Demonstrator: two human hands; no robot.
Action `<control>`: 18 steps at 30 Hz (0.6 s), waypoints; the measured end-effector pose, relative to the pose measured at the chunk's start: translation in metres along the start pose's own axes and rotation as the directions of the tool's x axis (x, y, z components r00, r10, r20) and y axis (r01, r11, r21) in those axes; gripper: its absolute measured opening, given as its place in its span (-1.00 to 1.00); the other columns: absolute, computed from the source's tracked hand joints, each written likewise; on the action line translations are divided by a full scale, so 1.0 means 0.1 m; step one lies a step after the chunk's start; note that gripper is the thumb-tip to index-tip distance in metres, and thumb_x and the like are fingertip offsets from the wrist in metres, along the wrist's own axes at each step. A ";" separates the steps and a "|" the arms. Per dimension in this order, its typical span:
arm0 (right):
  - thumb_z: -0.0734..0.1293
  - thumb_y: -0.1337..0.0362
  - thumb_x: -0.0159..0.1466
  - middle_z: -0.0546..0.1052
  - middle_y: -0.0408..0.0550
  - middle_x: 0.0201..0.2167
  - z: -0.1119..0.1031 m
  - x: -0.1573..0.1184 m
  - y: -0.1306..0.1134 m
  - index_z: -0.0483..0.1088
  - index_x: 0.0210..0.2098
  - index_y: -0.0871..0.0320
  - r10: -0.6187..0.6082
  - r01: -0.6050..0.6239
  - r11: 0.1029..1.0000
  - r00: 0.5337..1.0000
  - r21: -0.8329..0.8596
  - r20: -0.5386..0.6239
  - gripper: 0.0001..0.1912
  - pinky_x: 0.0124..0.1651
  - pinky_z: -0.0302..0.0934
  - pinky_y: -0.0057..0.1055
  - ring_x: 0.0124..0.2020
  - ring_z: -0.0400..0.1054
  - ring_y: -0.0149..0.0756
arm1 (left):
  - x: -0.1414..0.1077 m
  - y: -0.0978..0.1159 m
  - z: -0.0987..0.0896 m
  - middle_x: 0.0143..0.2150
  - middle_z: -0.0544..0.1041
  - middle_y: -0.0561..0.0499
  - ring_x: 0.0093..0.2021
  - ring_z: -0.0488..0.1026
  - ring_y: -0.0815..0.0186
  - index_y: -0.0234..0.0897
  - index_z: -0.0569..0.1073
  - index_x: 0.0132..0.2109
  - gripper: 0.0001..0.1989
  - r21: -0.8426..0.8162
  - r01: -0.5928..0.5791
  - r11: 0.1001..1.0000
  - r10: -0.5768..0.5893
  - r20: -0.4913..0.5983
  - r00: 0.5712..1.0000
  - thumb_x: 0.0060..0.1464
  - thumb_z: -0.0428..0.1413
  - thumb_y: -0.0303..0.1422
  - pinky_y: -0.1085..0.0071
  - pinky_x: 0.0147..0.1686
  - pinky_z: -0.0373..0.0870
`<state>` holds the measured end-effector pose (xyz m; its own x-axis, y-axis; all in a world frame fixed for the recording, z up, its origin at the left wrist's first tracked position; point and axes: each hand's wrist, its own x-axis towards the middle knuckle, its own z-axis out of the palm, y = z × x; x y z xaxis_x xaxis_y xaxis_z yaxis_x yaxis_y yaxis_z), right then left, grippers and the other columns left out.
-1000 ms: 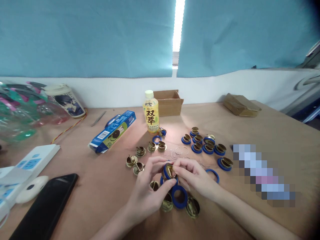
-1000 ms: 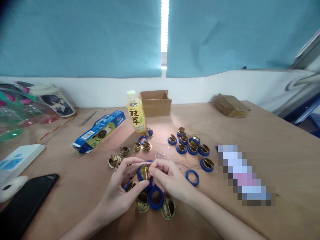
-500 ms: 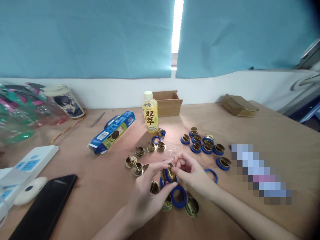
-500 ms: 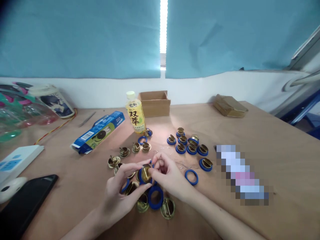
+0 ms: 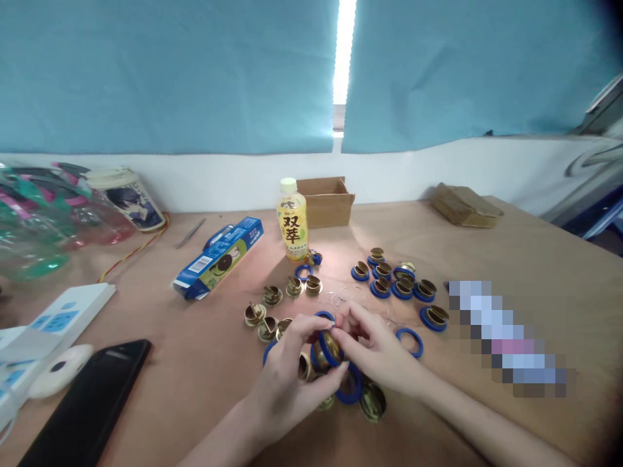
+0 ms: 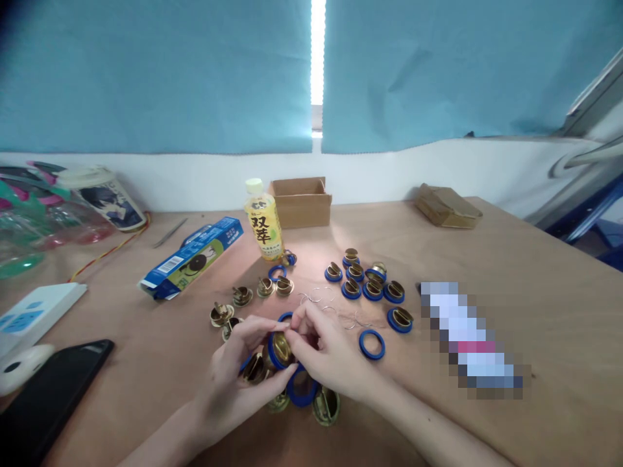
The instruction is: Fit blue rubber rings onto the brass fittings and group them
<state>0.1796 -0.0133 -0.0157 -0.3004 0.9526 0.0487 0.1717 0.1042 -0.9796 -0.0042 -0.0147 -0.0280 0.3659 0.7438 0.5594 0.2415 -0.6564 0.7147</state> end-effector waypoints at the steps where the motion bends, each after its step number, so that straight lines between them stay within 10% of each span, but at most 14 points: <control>1: 0.25 0.27 0.36 0.26 -0.26 -0.50 0.00 -0.01 -0.01 0.25 -0.30 0.10 -0.030 0.030 0.999 0.999 -0.028 -0.019 -0.90 -0.49 0.01 -0.49 -0.51 0.14 -0.43 | 0.01 0.01 0.00 -0.09 0.52 -0.08 -0.14 0.59 0.23 -0.23 0.29 0.08 -0.51 0.024 -0.003 1.000 0.003 -0.009 1.000 0.02 0.26 -0.52 0.37 -0.15 0.59; 18: 0.35 0.32 0.24 0.20 -0.35 -0.62 -0.02 -0.09 -0.01 0.31 -0.11 0.07 -0.426 0.403 0.813 0.904 -0.421 0.041 -0.77 -0.57 0.03 -0.51 -0.65 0.15 -0.48 | 0.08 0.07 -0.04 -0.21 0.52 -0.07 -0.23 0.52 0.19 -0.25 0.45 -0.05 -0.64 0.272 -0.038 0.962 0.023 0.055 0.998 -0.03 0.14 -0.58 0.31 -0.24 0.52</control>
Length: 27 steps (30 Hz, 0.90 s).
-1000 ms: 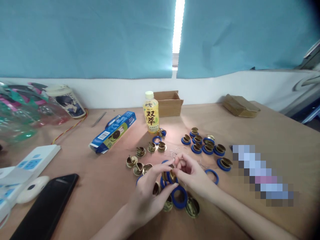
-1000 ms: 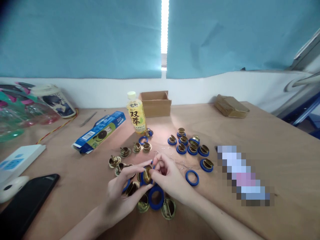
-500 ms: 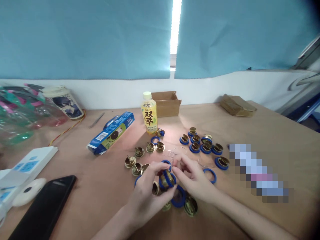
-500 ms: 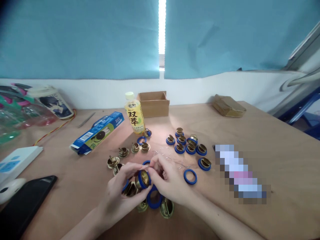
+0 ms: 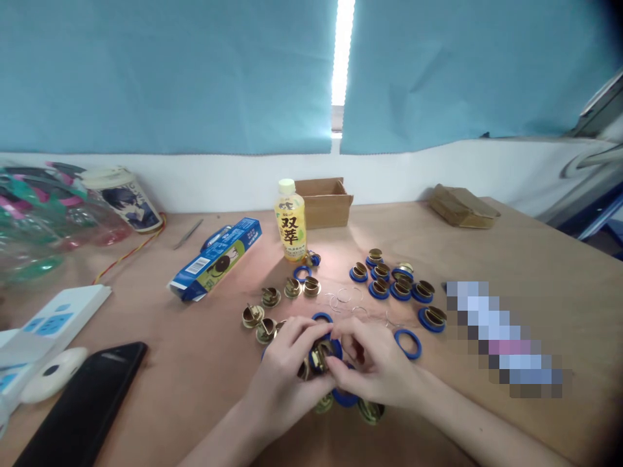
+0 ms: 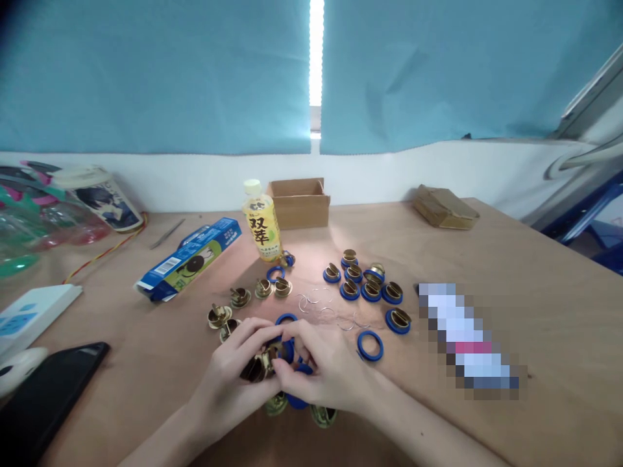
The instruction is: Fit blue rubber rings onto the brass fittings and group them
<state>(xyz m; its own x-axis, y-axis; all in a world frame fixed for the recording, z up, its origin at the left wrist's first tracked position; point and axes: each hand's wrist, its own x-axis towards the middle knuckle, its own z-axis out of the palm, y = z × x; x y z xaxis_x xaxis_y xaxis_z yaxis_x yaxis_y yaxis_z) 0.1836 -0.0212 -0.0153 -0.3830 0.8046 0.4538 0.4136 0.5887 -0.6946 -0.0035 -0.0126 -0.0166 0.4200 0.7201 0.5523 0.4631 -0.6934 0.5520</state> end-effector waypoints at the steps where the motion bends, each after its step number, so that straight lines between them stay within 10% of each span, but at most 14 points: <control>1: 0.35 0.31 0.24 0.20 -0.35 -0.62 0.00 0.01 -0.01 0.32 -0.12 0.07 0.005 -0.005 1.000 1.000 -0.011 0.014 -0.78 -0.57 0.04 -0.50 -0.65 0.17 -0.47 | 0.00 0.01 -0.01 -0.25 0.51 -0.06 -0.28 0.51 0.20 -0.27 0.46 -0.07 -0.67 0.014 -0.024 1.000 0.024 0.007 1.000 -0.03 0.14 -0.57 0.33 -0.29 0.51; 15: 0.43 0.22 0.04 0.34 -0.24 -0.62 0.00 0.01 -0.01 0.21 -0.46 0.04 -0.038 0.037 0.996 0.999 -0.082 -0.011 -0.74 -0.52 0.14 -0.40 -0.63 0.20 -0.39 | -0.01 0.03 -0.03 -0.46 0.51 -0.03 -0.50 0.42 0.23 -0.28 0.51 -0.26 -0.86 0.171 -0.131 0.977 0.122 0.062 0.991 0.09 0.06 -0.50 0.36 -0.51 0.33; 27: 0.18 0.36 0.35 0.47 -0.06 -0.55 0.02 -0.01 -0.08 0.37 -0.39 0.10 -0.213 0.283 0.902 0.948 -0.325 0.235 -0.79 -0.52 0.07 -0.30 -0.56 0.29 -0.26 | -0.07 -0.09 0.02 -0.34 0.56 -0.08 -0.37 0.48 0.12 -0.27 0.47 -0.16 -0.68 0.182 -0.047 0.982 0.028 0.104 0.994 -0.11 0.04 -0.57 0.24 -0.38 0.43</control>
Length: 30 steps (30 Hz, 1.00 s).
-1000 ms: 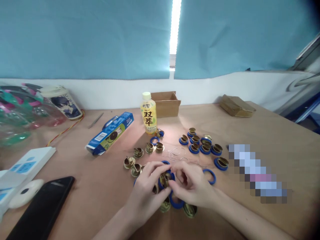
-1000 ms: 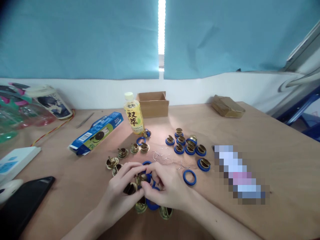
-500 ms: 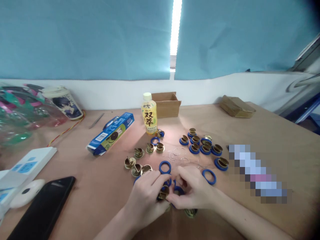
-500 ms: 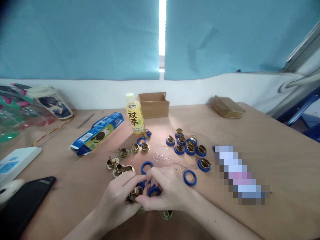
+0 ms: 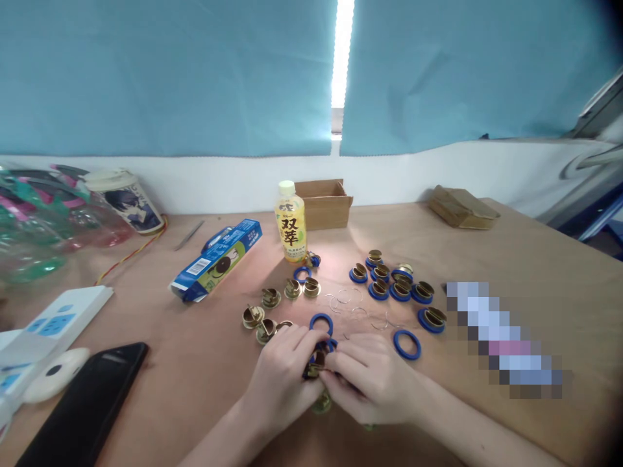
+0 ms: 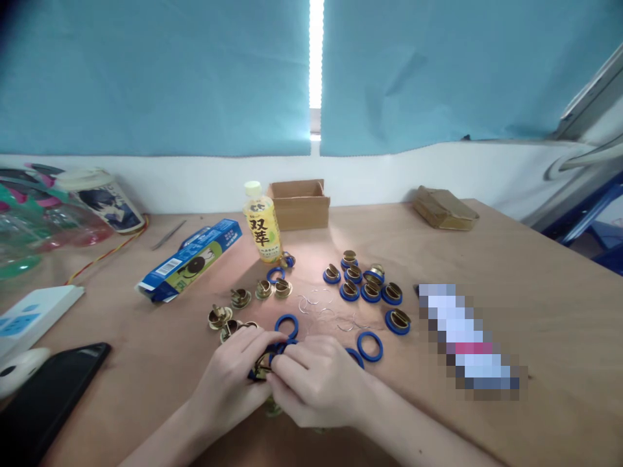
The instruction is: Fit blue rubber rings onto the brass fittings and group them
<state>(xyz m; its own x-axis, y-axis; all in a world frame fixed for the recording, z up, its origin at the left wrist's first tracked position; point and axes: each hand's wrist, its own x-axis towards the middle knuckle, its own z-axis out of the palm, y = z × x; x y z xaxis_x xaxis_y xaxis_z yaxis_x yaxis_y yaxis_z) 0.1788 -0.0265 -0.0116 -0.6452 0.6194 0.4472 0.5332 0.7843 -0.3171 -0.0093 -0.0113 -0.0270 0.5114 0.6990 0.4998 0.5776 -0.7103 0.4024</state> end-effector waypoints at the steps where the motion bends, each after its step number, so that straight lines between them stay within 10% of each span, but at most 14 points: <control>1: 0.17 0.36 0.36 0.48 -0.04 -0.52 0.01 0.00 0.00 0.39 -0.37 0.11 -0.002 0.002 1.000 1.000 -0.012 0.022 -0.78 -0.51 0.07 -0.30 -0.54 0.30 -0.24 | 0.00 -0.01 0.01 -0.33 0.57 -0.08 -0.36 0.49 0.12 -0.27 0.46 -0.14 -0.65 0.000 -0.003 1.000 0.003 -0.008 1.000 -0.13 0.04 -0.58 0.23 -0.36 0.44; 10: 0.18 0.34 0.39 0.46 -0.05 -0.46 -0.15 0.01 0.15 0.40 -0.27 0.12 0.133 -0.130 0.991 0.987 0.038 -0.095 -0.83 -0.44 0.14 -0.34 -0.48 0.30 -0.27 | 0.06 0.03 0.02 -0.21 0.59 -0.09 -0.28 0.51 0.12 -0.27 0.36 0.05 -0.64 -0.007 0.001 1.000 -0.002 -0.057 0.998 0.08 0.18 -0.44 0.20 -0.24 0.46; 18: 0.16 0.32 0.38 0.43 -0.08 -0.48 -0.54 -0.01 0.46 0.35 -0.34 0.10 0.359 -0.398 0.916 0.865 -0.043 -0.350 -0.81 -0.35 0.19 -0.36 -0.46 0.33 -0.29 | 0.06 0.10 0.02 -0.37 0.50 -0.01 -0.37 0.46 0.21 -0.26 0.42 -0.04 -0.80 -0.024 0.010 1.000 -0.011 -0.001 1.000 0.17 0.09 -0.46 0.31 -0.33 0.42; 30: 0.24 0.18 0.30 0.44 -0.16 -0.66 -0.92 -0.21 0.88 0.25 -0.56 0.10 0.649 -0.639 0.760 0.756 -0.118 0.086 -0.69 -0.47 0.04 -0.41 -0.59 0.29 -0.33 | 0.05 0.11 0.04 -0.31 0.54 -0.08 -0.30 0.45 0.17 -0.27 0.47 -0.20 -0.84 -0.043 0.009 0.999 -0.003 0.133 0.991 0.27 -0.01 -0.45 0.25 -0.28 0.42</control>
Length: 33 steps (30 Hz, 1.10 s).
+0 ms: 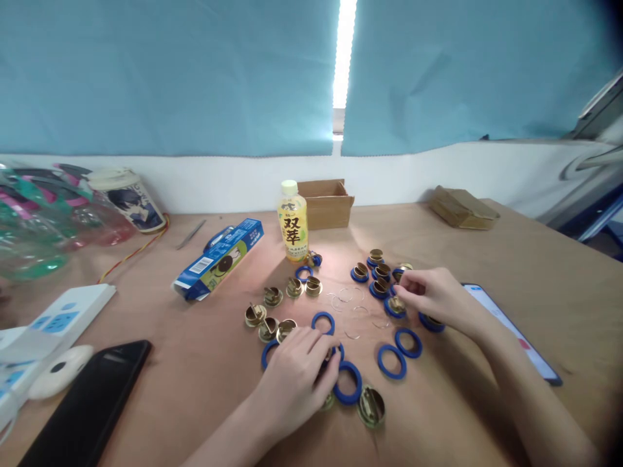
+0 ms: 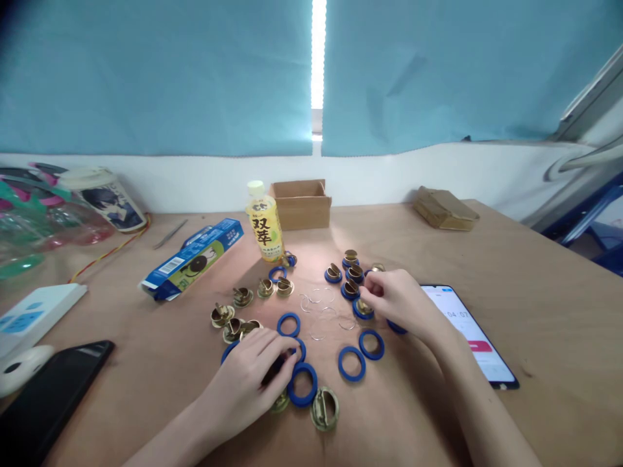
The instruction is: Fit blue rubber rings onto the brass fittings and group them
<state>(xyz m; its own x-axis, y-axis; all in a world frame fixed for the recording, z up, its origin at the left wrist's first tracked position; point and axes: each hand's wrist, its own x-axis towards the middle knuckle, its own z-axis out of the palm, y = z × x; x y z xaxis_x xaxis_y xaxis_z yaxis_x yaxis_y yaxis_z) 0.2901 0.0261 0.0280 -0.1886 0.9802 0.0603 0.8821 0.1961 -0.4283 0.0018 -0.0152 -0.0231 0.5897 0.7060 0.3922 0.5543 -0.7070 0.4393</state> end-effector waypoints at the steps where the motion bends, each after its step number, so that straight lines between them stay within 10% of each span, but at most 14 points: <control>1: 0.25 0.18 0.30 0.46 -0.15 -0.64 0.00 0.00 0.02 0.26 -0.55 0.10 -0.004 0.004 1.000 1.000 -0.003 0.026 -0.70 -0.47 0.04 -0.41 -0.58 0.30 -0.32 | 0.00 0.00 0.00 -0.31 0.54 -0.08 -0.30 0.46 0.17 -0.27 0.47 -0.20 -0.84 -0.004 -0.004 1.000 0.004 0.004 1.000 0.27 -0.01 -0.45 0.25 -0.28 0.42; 22: 0.24 0.45 0.18 0.34 -0.24 -0.59 0.12 -0.02 0.04 0.26 -0.31 0.10 -0.011 0.016 0.994 0.999 -0.108 0.044 -0.87 -0.47 -0.06 -0.44 -0.57 0.20 -0.35 | 0.01 -0.02 -0.01 -0.30 0.55 -0.06 -0.29 0.44 0.16 -0.26 0.46 -0.23 -0.81 -0.026 0.021 0.999 -0.020 0.048 0.999 0.29 -0.04 -0.45 0.22 -0.25 0.39; 33: 0.33 0.29 0.28 0.34 -0.25 -0.51 0.41 -0.09 -0.49 0.31 -0.34 0.12 -0.269 0.227 0.935 0.954 0.273 0.129 -0.90 -0.44 0.05 -0.48 -0.49 0.22 -0.42 | 0.02 -0.08 -0.04 -0.20 0.51 -0.10 -0.12 0.43 0.12 -0.29 0.46 -0.15 -0.86 0.014 0.032 0.999 -0.030 -0.108 0.994 0.22 0.03 -0.52 0.17 -0.09 0.40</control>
<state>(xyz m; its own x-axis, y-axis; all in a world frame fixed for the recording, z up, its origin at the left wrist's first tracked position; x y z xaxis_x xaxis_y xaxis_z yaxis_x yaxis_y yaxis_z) 0.2308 0.0063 0.0120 -0.4731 0.8792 0.0568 0.6641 0.3983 -0.6327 -0.0043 -0.0079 -0.0226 0.5063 0.7272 0.4636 0.5807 -0.6849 0.4401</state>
